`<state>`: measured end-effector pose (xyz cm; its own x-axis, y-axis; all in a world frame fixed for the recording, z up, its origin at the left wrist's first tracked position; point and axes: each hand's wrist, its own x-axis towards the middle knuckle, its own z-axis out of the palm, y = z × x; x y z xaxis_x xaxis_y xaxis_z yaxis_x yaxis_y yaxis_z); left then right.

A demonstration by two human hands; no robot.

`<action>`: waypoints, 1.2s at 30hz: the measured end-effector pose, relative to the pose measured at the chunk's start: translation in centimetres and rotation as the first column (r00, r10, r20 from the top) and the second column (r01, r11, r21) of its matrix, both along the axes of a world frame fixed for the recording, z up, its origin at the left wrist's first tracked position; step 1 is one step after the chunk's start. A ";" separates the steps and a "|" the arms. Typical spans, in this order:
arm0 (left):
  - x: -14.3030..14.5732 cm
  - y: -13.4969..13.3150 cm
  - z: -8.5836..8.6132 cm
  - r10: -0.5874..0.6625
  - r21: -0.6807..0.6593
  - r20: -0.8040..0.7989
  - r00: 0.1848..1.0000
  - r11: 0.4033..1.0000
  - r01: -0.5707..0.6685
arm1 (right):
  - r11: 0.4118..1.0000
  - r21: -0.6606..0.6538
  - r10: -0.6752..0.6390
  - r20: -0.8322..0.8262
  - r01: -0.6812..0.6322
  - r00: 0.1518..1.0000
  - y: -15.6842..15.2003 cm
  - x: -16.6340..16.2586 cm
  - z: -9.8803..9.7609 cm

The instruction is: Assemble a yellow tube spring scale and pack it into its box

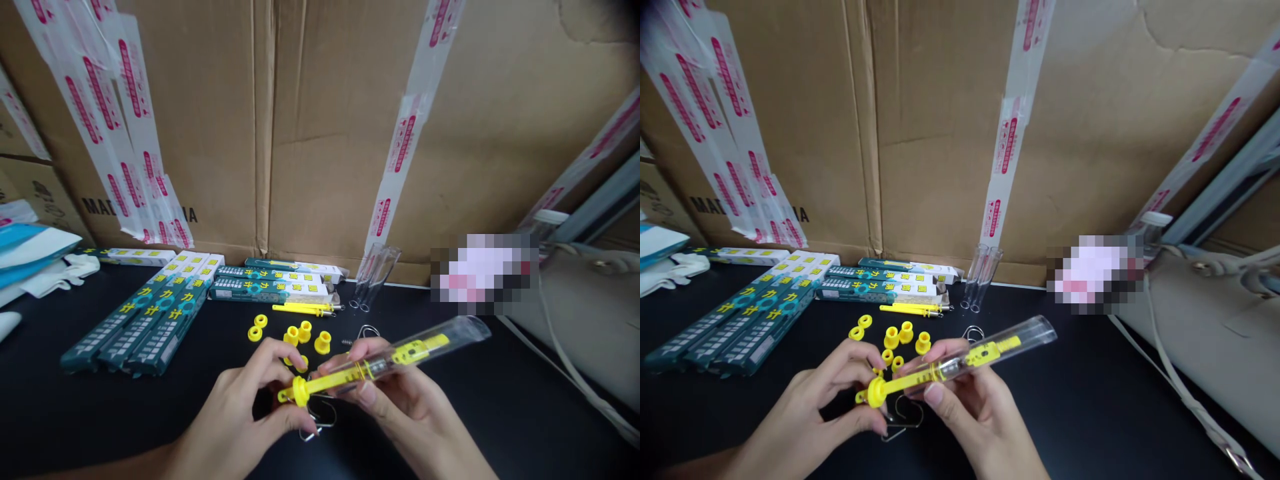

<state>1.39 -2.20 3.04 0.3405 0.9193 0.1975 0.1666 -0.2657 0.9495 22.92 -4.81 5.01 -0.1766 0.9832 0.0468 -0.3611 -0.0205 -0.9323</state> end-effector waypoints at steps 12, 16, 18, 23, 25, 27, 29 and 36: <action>-0.2 0.0 0.9 0.036 0.292 -0.117 0.992 0.956 0.000 | 0.996 -0.014 -0.086 -0.056 0.085 0.995 -0.1 0.0 0.8; -0.4 0.1 0.8 -0.003 0.206 -0.131 0.991 0.978 0.030 | 0.996 0.000 -0.086 -0.046 0.087 0.995 0.1 0.5 0.8; -0.3 0.2 1.1 -0.072 0.086 -0.104 0.992 0.993 0.081 | 0.997 -0.002 -0.080 -0.051 0.080 0.995 0.1 0.6 0.7; 0.1 0.5 1.9 -0.093 -0.020 -0.044 0.995 0.996 0.092 | 0.997 -0.002 -0.072 -0.056 0.072 0.996 0.0 0.8 0.7; 0.1 0.5 1.7 -0.074 -0.015 -0.035 0.997 0.997 0.074 | 0.997 -0.002 -0.072 -0.052 0.072 0.996 0.0 0.9 0.7; 0.0 0.5 1.5 -0.047 -0.024 -0.028 0.999 0.999 0.046 | 0.999 -0.003 -0.054 -0.051 0.054 0.997 0.1 0.9 0.8; -0.1 0.5 1.3 -0.021 -0.039 -0.040 0.999 0.999 0.020 | 0.999 -0.006 -0.050 -0.041 0.050 0.998 0.1 0.9 0.7; 0.1 0.1 1.0 -0.016 -0.015 -0.083 0.996 1.000 0.015 | 1.000 -0.005 0.001 0.012 -0.001 1.000 -0.4 -0.3 -0.2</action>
<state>1.48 -2.07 4.08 0.3699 0.9161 0.1548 0.2414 -0.2557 0.9361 22.66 -5.22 4.81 -0.1782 0.9832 0.0395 -0.3501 -0.0258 -0.9363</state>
